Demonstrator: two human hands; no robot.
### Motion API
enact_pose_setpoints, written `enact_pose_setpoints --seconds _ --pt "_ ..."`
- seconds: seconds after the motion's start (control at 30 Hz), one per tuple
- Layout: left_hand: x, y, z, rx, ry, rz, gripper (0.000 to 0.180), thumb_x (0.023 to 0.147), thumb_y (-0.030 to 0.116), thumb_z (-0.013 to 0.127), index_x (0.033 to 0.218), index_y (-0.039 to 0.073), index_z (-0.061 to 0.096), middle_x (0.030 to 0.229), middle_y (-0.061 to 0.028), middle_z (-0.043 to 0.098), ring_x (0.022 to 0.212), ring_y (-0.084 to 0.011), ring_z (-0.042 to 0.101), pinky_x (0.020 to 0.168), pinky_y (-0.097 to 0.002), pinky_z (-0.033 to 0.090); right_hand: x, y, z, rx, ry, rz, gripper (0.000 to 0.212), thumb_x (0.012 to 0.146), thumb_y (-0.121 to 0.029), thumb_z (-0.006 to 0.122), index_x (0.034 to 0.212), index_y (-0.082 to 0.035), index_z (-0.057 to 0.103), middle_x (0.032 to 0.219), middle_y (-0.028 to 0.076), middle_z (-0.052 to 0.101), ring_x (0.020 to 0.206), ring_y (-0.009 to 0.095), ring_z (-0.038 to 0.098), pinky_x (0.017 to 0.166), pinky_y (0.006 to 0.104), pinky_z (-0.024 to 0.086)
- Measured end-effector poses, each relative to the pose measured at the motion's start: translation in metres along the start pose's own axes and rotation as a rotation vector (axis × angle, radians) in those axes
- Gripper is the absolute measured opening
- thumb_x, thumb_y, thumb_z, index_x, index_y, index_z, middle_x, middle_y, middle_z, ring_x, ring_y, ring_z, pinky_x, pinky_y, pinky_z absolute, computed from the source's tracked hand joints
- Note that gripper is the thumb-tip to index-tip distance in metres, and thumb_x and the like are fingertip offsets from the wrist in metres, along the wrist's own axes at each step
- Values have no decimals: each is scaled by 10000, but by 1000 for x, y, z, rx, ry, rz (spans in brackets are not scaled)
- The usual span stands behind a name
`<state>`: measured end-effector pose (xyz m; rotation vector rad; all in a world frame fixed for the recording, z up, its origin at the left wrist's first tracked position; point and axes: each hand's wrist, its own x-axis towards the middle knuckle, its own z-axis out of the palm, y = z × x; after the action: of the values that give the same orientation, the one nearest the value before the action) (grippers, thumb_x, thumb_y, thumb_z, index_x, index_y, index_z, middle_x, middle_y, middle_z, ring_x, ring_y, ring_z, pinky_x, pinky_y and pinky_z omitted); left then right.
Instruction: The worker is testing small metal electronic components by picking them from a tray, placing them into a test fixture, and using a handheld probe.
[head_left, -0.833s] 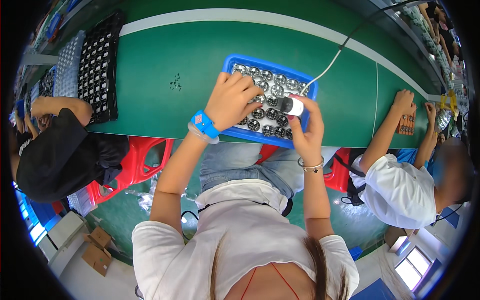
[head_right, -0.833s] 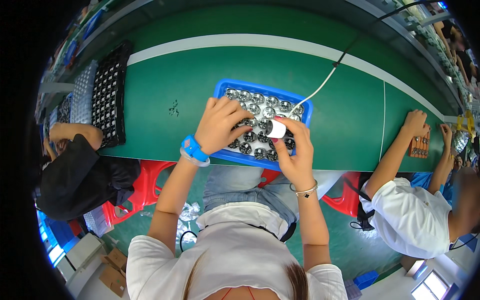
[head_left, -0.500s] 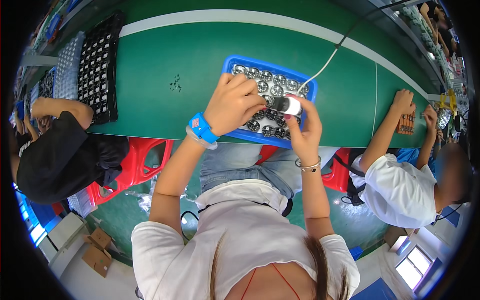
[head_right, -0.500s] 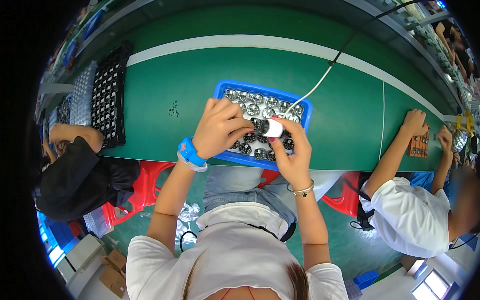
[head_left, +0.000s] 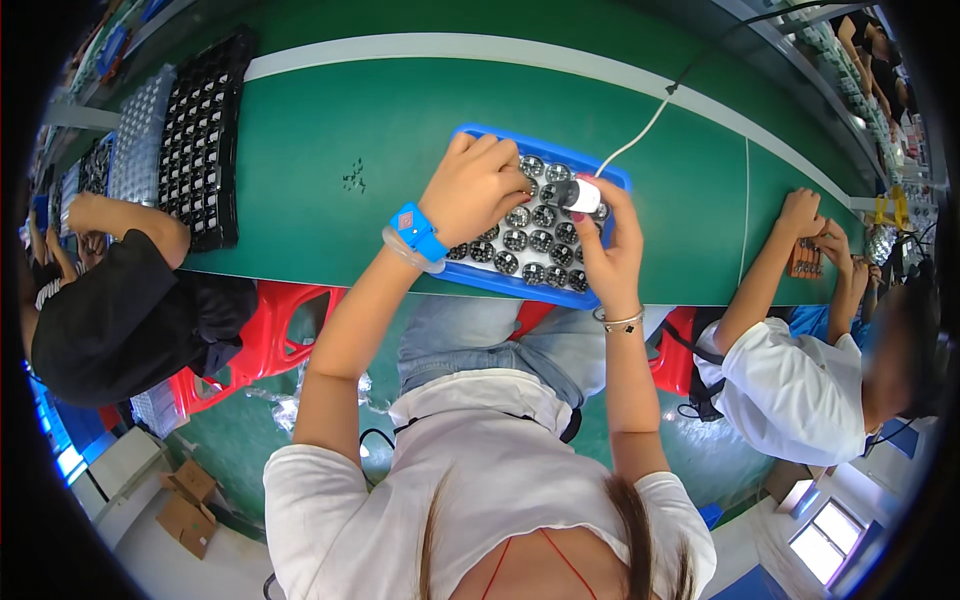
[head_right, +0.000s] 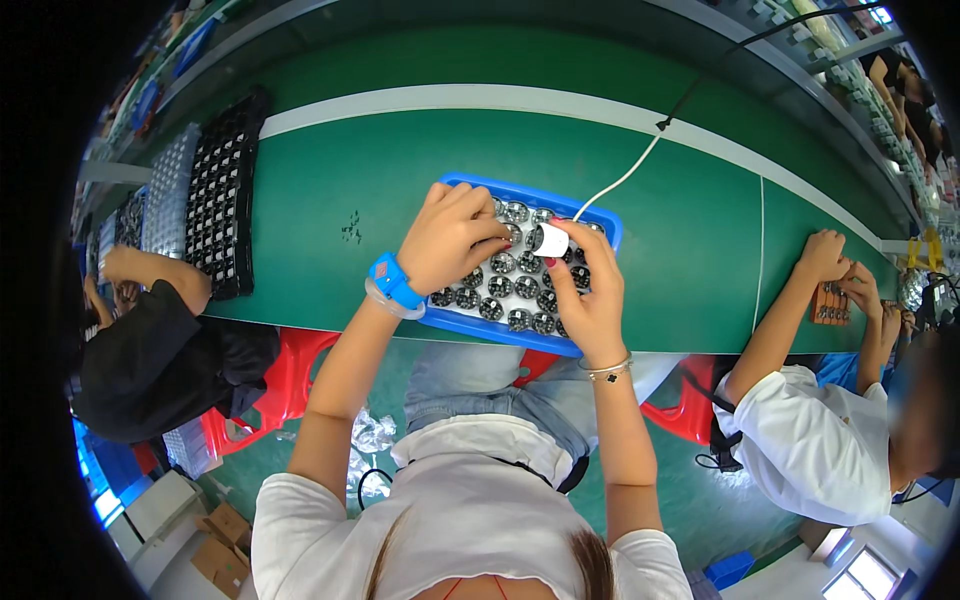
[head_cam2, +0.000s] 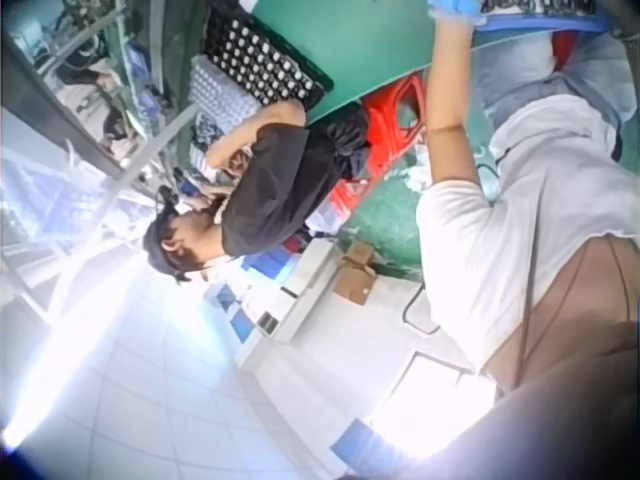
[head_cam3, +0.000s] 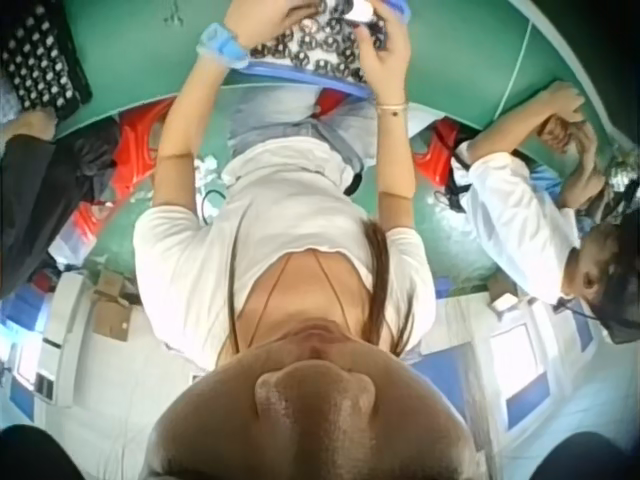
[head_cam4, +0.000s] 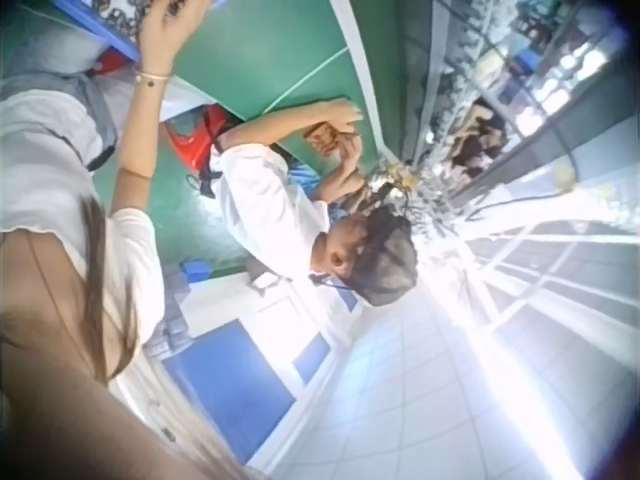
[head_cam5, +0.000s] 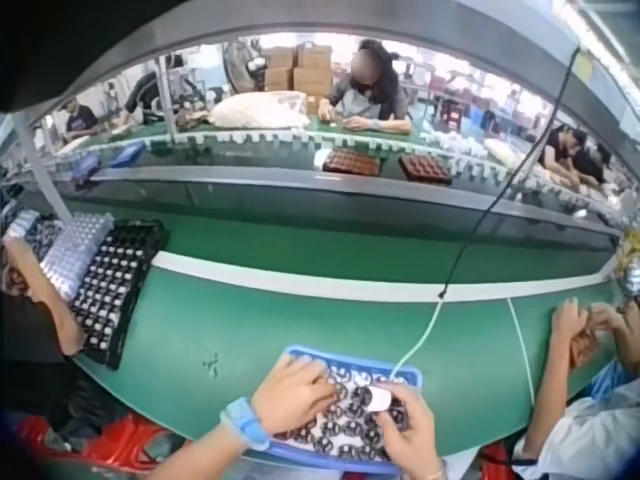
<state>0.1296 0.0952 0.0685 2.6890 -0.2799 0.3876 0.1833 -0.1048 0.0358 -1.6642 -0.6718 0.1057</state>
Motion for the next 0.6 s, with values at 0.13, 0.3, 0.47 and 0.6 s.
enact_pose_setpoints --seconds 0.13,0.3,0.47,0.6 --pt "3 9 -8 -38 61 34 80 717 183 714 746 127 666 777 -3 503 797 -178 499 752 -337 346 2 -1 2 -10 -36 16 290 857 -28 603 1140 3 550 1115 83 589 1047 168 538 930 293 403" --pt "2 6 -6 50 46 54 83 724 204 709 745 134 669 775 4 507 783 -175 499 753 -335 344 -4 6 7 157 109 47 339 881 -48 593 1200 9 494 1137 85 569 1062 170 531 940 298 399" --pt "1 -3 2 62 -15 69 101 733 231 700 756 137 672 778 2 507 791 -172 500 751 -336 344 5 8 -4 230 192 60 376 895 -58 580 1244 6 452 1158 82 552 1082 169 522 957 308 392" --pt "10 -3 4 -3 44 -8 101 736 225 696 744 127 671 768 -9 496 798 -178 502 747 -344 345 11 8 -5 121 99 30 353 887 -52 584 1219 11 481 1146 89 564 1084 174 525 957 306 392"
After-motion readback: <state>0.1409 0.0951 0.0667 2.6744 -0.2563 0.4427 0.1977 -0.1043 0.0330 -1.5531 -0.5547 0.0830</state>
